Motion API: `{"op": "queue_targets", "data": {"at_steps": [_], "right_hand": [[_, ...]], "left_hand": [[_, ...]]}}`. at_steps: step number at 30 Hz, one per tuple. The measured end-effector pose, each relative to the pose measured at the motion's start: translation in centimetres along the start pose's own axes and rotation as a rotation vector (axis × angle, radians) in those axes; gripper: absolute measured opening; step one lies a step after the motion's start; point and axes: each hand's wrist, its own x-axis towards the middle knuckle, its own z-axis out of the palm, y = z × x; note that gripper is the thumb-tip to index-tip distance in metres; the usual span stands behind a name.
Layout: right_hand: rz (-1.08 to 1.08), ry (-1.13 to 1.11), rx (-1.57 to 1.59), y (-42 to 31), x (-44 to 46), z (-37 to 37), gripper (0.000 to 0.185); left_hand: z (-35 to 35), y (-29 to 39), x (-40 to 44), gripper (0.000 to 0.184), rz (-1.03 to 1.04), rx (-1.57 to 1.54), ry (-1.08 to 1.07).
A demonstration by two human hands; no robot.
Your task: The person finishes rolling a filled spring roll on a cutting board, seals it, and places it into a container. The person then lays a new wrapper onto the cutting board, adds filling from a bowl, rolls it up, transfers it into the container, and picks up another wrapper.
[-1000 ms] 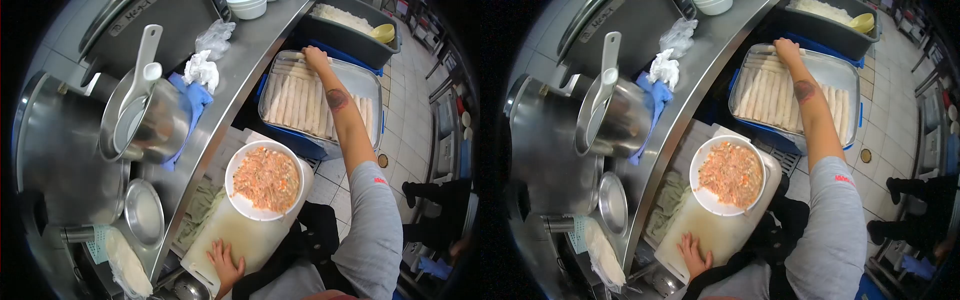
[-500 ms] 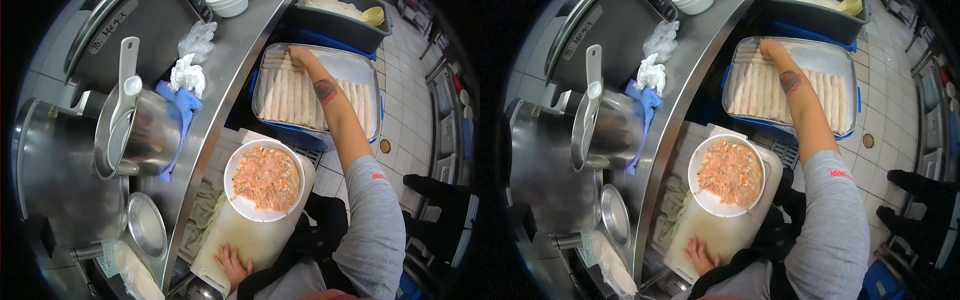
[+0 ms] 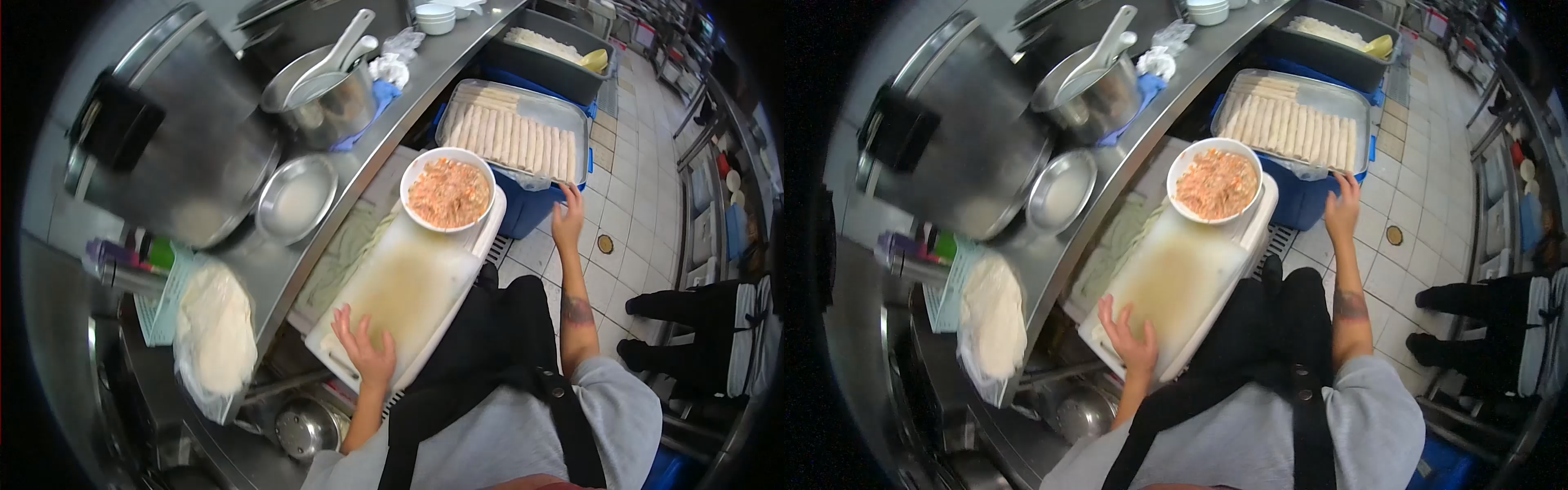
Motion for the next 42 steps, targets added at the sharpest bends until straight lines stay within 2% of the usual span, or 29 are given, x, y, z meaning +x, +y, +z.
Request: {"op": "queue_targets", "data": {"at_steps": [5, 7, 8, 9, 10, 11, 13, 14, 17, 18, 21, 24, 25, 26, 28, 30, 31, 33, 36, 39, 42], "right_hand": [[0.012, 0.114, -0.188, 2.3, -7.6, -8.3, 0.048], [0.103, 0.143, -0.037, 5.9, -9.2, -10.0, 0.047], [0.03, 0.108, -0.186, 6.6, -9.5, -11.7, 0.045], [0.14, 0.142, -0.112, 8.8, -9.6, -12.1, 0.045], [-0.008, 0.14, -0.222, 8.9, -9.0, -13.6, 0.043], [-0.054, 0.183, -0.273, 9.8, -9.0, -14.5, 0.041], [0.052, 0.182, -0.334, 8.7, -9.4, -16.1, 0.038], [0.051, 0.171, -0.326, 7.8, -9.4, -16.2, 0.038], [0.078, 0.166, -0.341, 5.9, -11.0, -17.5, 0.037], [0.095, 0.157, -0.346, 5.5, -11.4, -17.5, 0.036], [0.089, 0.155, -0.37, 6.6, -12.9, -17.1, 0.035], [-0.004, 0.139, -0.363, 9.9, -14.6, -17.0, 0.037], [0.075, 0.116, -0.277, 10.3, -15.4, -16.7, 0.036], [0.157, 0.109, -0.195, 9.6, -15.4, -16.5, 0.035], [0.201, 0.112, -0.174, 6.8, -14.8, -16.6, 0.034], [0.158, 0.105, -0.195, 5.8, -14.5, -16.9, 0.034], [0.127, 0.086, -0.197, 5.5, -14.6, -16.8, 0.033], [0.216, 0.069, -0.17, 3.5, -14.6, -17.2, 0.032], [0.263, 0.055, -0.159, 3.6, -15.1, -17.0, 0.031], [0.199, 0.063, -0.169, 4.4, -15.2, -16.5, 0.03], [0.199, 0.062, -0.081, 4.0, -14.7, -15.8, 0.029]], "left_hand": [[-5.9, -2.0, 0.8, 0.039, 0.016, 0.105, 0.256], [-8.4, -2.9, 1.2, 0.04, 0.034, 0.172, 0.349], [-9.9, -3.5, 1.3, 0.039, 0.049, 0.221, 0.386], [-11.3, -3.9, 1.6, 0.036, 0.041, 0.262, 0.443], [-12.7, -4.4, 2.3, 0.032, 0.062, 0.285, 0.493], [-14.5, -5.0, 3.3, 0.028, 0.124, 0.303, 0.529], [-18.7, -5.6, 5.3, 0.024, 0.141, 0.332, 0.478], [-20.1, -6.3, 6.4, 0.028, 0.019, 0.324, 0.383], [-22.1, -10.9, 8.3, 0.043, -0.073, 0.434, 0.11], [-22.2, -14.4, 7.9, 0.053, -0.16, 0.35, -0.134], [-22.2, -14.0, 8.0, 0.051, -0.106, 0.331, -0.23], [-21.8, -14.8, 7.4, 0.046, -0.102, 0.435, -0.162], [-21.7, -15.7, 7.5, 0.042, -0.109, 0.385, -0.152], [-21.4, -16.6, 7.8, 0.038, -0.108, 0.327, -0.148], [-21.4, -16.1, 8.2, 0.028, -0.255, -0.032, -0.071], [-22.0, -14.1, 8.6, 0.02, -0.065, 0.389, 0.046], [-22.0, -13.1, 8.6, 0.018, -0.026, 0.483, 0.087], [-22.1, -11.5, 8.6, 0.015, 0.032, 0.687, 0.185], [-22.2, -13.2, 8.7, 0.016, -0.039, 0.506, 0.134], [-24.1, -17.8, 10.8, 0.019, -0.39, -0.001, 0.088], [-26.8, -18.4, 13.8, 0.02, -0.191, 0.186, 0.325]]}}
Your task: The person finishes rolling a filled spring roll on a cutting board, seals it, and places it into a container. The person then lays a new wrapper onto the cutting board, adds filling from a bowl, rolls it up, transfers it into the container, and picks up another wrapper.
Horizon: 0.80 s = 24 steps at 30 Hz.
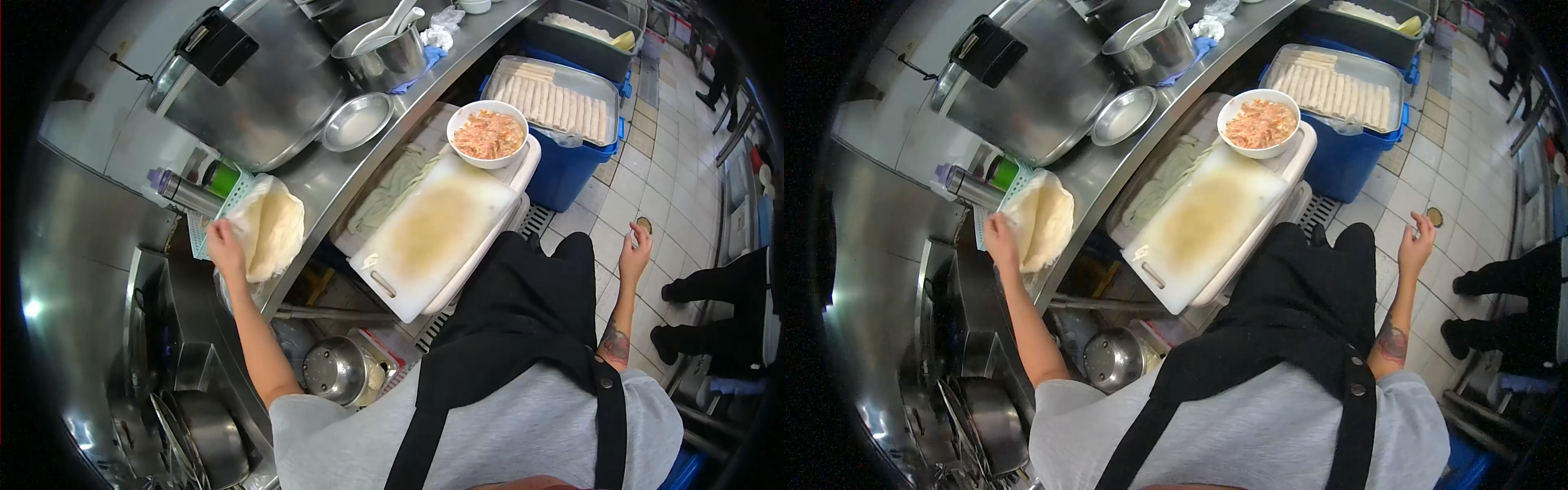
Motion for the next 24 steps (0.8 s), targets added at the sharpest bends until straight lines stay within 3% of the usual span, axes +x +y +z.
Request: {"op": "queue_targets", "data": {"at_steps": [1, 4, 6, 8, 10, 11, 14, 15, 18, 22, 24], "right_hand": [[0.019, -0.008, 0.043, -0.5, 0.2, 0.2, 0.029], [0.102, -0.065, 0.112, -3.3, 0.2, 1.0, 0.03], [0.086, -0.091, 0.161, -4.1, 0.3, 1.5, 0.03], [0.034, -0.105, 0.182, -4.3, 0.1, 2.3, 0.03], [-0.067, -0.114, 0.19, -2.5, 0.5, 3.3, 0.029], [-0.108, -0.127, 0.184, -1.4, 1.0, 3.9, 0.029], [-0.158, -0.166, 0.155, -3.7, 1.5, 6.0, 0.028], [-0.155, -0.168, 0.136, -5.7, 1.8, 6.5, 0.027], [-0.239, -0.272, 0.38, -20.7, 1.8, 8.0, 0.027], [-0.821, -0.424, 0.589, -36.8, 0.2, 10.9, 0.029], [-0.941, -0.66, 0.79, -43.9, -1.7, 11.7, 0.028]], "left_hand": [[-0.1, 0.1, 1.2, 0.02, 0.051, 0.054, 0.104], [0.3, 2.2, 2.6, 0.022, 0.159, 0.133, 0.14], [0.7, 1.8, 3.4, 0.029, 0.091, 0.111, -0.287], [0.3, 3.2, 3.0, 0.041, 0.208, 0.104, -0.577], [-0.7, 4.3, 3.3, 0.047, 0.324, 0.147, -0.705], [-0.7, 2.4, 4.0, 0.042, 0.315, 0.172, -0.685], [-2.3, 3.4, 6.1, 0.037, 0.005, -0.05, -0.564], [-2.8, 3.7, 6.6, 0.037, -0.09, -0.13, -0.504], [-3.9, 4.4, 7.9, 0.038, -0.278, -0.167, -0.711], [-3.2, 5.2, 7.2, 0.04, -0.222, -0.306, -0.795], [-3.5, 4.8, 7.3, 0.04, -0.23, -0.395, -0.765]]}}
